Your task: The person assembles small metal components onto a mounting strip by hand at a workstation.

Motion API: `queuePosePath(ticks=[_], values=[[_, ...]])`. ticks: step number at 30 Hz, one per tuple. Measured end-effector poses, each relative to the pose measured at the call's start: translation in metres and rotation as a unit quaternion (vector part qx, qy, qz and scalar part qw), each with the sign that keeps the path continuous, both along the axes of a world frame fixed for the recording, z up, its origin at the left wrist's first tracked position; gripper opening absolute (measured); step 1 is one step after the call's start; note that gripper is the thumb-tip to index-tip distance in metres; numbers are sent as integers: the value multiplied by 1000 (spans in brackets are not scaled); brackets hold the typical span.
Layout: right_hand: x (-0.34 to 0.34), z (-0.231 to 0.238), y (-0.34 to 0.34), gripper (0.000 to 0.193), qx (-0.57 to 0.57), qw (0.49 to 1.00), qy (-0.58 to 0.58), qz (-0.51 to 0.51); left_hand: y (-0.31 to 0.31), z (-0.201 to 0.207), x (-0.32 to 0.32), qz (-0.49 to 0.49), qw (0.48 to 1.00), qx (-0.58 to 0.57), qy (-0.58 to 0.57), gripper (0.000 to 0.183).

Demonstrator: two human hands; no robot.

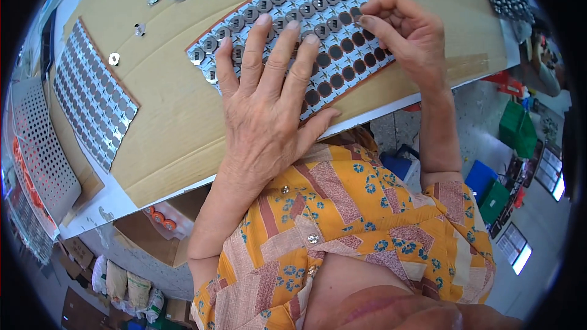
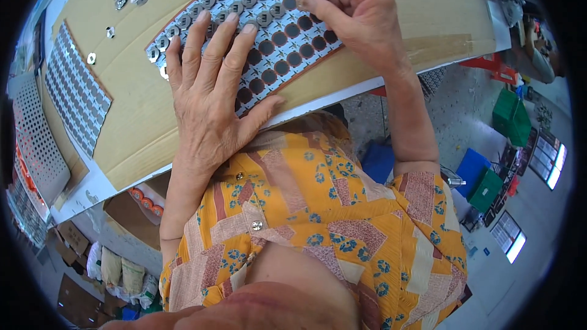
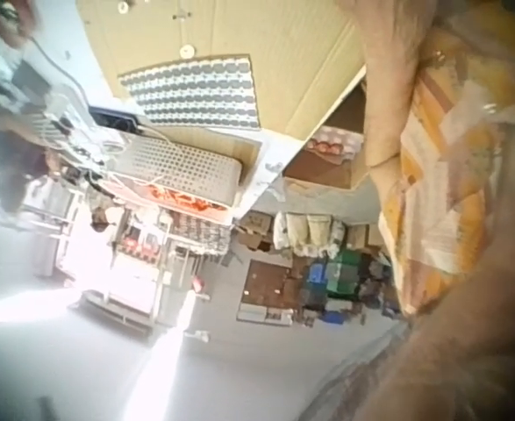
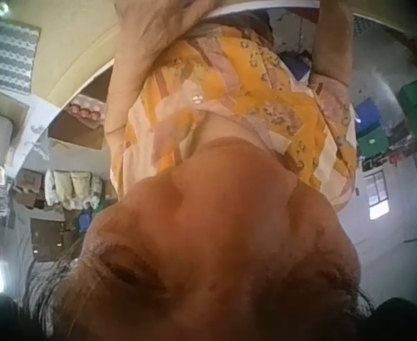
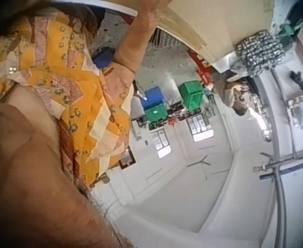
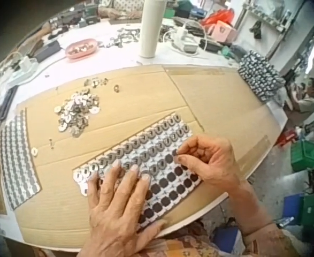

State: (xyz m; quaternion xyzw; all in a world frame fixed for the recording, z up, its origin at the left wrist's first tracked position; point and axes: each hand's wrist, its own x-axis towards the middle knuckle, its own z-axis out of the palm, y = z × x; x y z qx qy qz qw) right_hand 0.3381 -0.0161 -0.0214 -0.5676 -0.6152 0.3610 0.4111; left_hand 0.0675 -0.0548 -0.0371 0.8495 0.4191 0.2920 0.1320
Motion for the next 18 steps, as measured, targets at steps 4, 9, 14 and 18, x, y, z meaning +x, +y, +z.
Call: queuePosePath(ticks=[4,9,14,18], values=[[-4,4,5,16,8,996,-46,73,0,-4,3,15,1000,-6,22,79],[-1,1,10,16,22,995,-52,81,-1,-2,6,14,1000,-8,24,77],[3,3,11,16,22,989,-93,109,0,-2,6,14,1000,-9,23,77],[-1,1,12,18,15,994,-40,100,0,-1,4,13,1000,-12,23,77]])
